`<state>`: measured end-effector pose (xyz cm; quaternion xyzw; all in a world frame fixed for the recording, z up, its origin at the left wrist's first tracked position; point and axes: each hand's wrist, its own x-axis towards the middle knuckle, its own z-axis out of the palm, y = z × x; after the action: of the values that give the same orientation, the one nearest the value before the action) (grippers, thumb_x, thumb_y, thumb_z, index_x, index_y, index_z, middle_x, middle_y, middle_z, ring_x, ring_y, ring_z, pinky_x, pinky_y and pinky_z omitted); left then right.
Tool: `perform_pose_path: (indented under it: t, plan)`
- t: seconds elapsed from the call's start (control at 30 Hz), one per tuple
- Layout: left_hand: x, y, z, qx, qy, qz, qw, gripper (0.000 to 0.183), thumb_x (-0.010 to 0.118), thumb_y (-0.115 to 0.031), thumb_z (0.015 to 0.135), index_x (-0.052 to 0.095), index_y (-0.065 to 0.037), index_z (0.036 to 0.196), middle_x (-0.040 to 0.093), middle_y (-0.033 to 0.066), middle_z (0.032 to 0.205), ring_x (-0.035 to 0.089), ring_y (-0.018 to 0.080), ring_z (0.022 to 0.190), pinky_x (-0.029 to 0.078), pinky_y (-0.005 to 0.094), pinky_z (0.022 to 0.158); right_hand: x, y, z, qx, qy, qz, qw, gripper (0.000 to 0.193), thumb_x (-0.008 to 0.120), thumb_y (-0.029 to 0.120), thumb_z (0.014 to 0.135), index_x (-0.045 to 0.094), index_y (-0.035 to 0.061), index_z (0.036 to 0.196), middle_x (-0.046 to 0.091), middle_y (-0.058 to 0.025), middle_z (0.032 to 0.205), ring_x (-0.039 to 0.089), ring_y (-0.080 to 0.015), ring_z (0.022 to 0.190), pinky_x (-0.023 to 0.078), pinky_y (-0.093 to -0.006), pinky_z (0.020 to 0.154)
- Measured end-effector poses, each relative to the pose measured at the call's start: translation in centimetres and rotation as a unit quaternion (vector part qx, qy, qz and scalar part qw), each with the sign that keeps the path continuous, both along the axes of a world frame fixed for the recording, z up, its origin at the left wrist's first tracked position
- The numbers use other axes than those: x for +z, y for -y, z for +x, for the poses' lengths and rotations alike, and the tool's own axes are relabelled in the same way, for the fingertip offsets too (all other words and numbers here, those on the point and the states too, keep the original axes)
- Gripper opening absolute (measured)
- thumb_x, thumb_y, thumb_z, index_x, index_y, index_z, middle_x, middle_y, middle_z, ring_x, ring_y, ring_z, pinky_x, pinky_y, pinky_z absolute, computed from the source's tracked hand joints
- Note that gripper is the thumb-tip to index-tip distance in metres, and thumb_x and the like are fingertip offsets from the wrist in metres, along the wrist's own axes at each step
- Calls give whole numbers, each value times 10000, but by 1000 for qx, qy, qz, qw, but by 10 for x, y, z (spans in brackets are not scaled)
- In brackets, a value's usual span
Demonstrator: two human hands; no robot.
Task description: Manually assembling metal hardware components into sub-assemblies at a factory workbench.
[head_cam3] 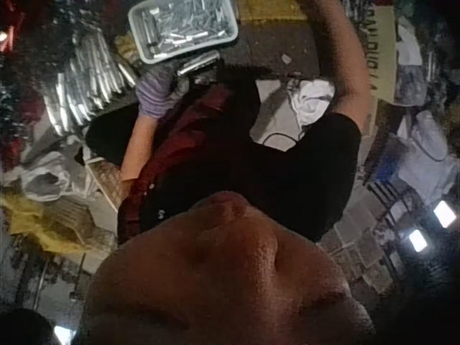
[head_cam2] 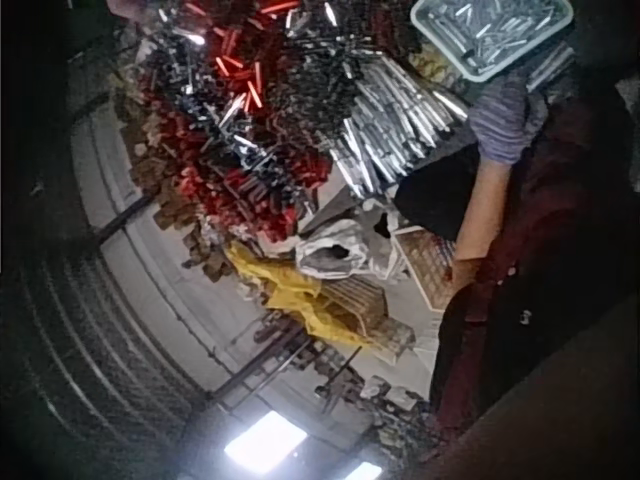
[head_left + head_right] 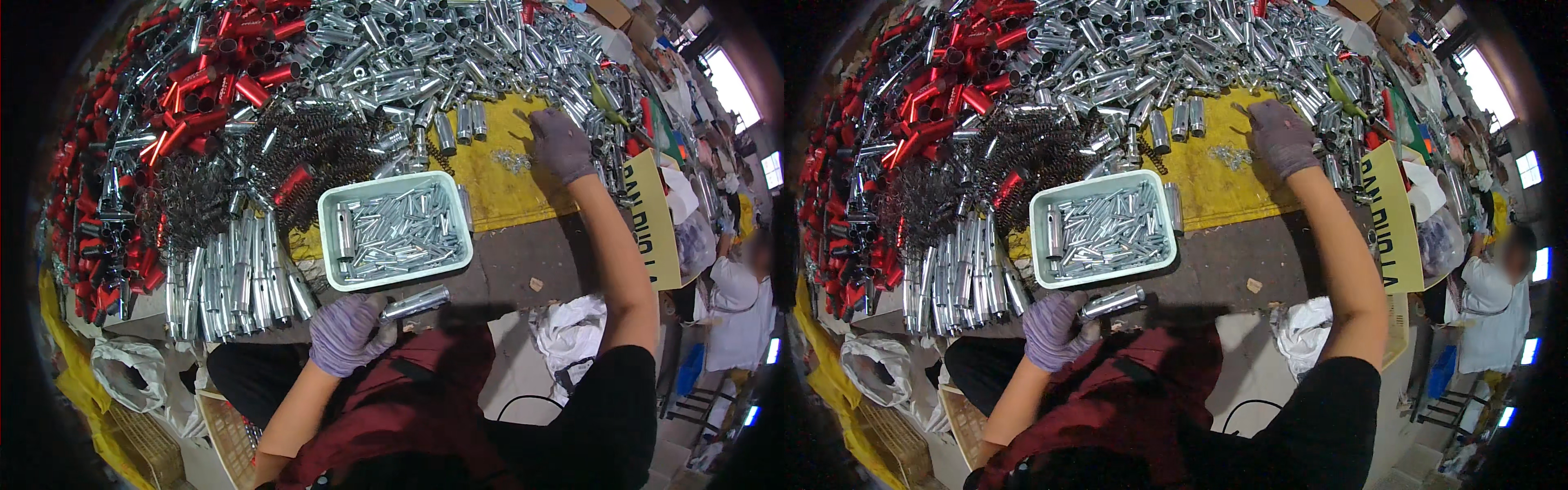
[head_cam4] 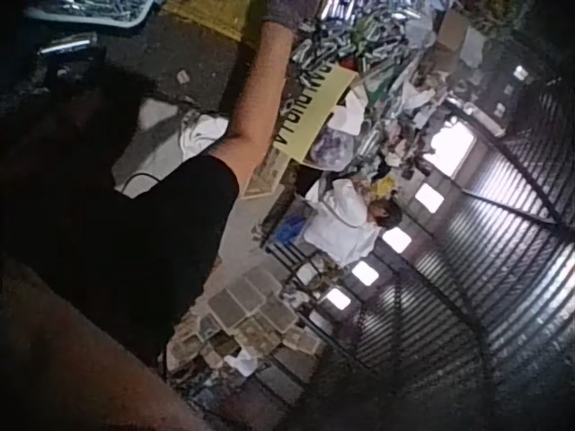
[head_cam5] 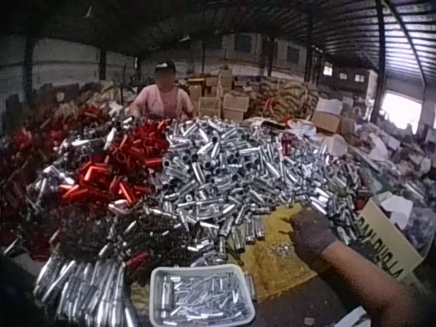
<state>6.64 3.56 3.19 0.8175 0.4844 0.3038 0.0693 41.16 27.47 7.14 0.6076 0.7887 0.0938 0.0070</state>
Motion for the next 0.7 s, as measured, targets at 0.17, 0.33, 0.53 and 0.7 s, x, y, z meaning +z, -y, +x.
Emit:
perform_pose_path:
  t: [0.17, 0.33, 0.53, 0.7]
  plan:
    - [2, 1, -1, 2, 2, 5, 1000, 320, 648, -322, 719, 593, -103, 946, 519, 72, 652, 524, 258, 531, 403, 375, 464, -9, 23, -52, 88, -91, 74, 989, 198, 533, 200, 805, 576, 127, 984, 578, -103, 967, 565, -327, 916, 455, -432, 779]
    - [0, 2, 1, 8, 6, -11, 1000, 311, 649, -319, 716, 596, -109, 939, 530, 71, 663, 533, 259, 538, 415, 378, 473, 6, -9, -49, -81, 53, 24, 995, 235, 547, 113, 762, 647, 113, 975, 629, -166, 948, 620, -348, 902, 513, -434, 723]
    - [-3, 4, -2, 9, -11, -5, 1000, 319, 660, -315, 701, 596, -112, 939, 539, 68, 682, 537, 251, 550, 414, 376, 476, 3, -5, -76, -15, -23, -4, 1000, 190, 544, 175, 767, 607, 57, 903, 607, -146, 957, 600, -335, 905, 485, -428, 764]
    - [-5, 3, -2, 6, 6, -10, 1000, 353, 671, -322, 689, 596, -111, 962, 542, 71, 689, 536, 251, 554, 417, 373, 486, -12, -36, -76, -28, -60, 31, 997, 187, 525, 138, 783, 651, 53, 891, 644, -176, 912, 623, -354, 880, 505, -466, 709]
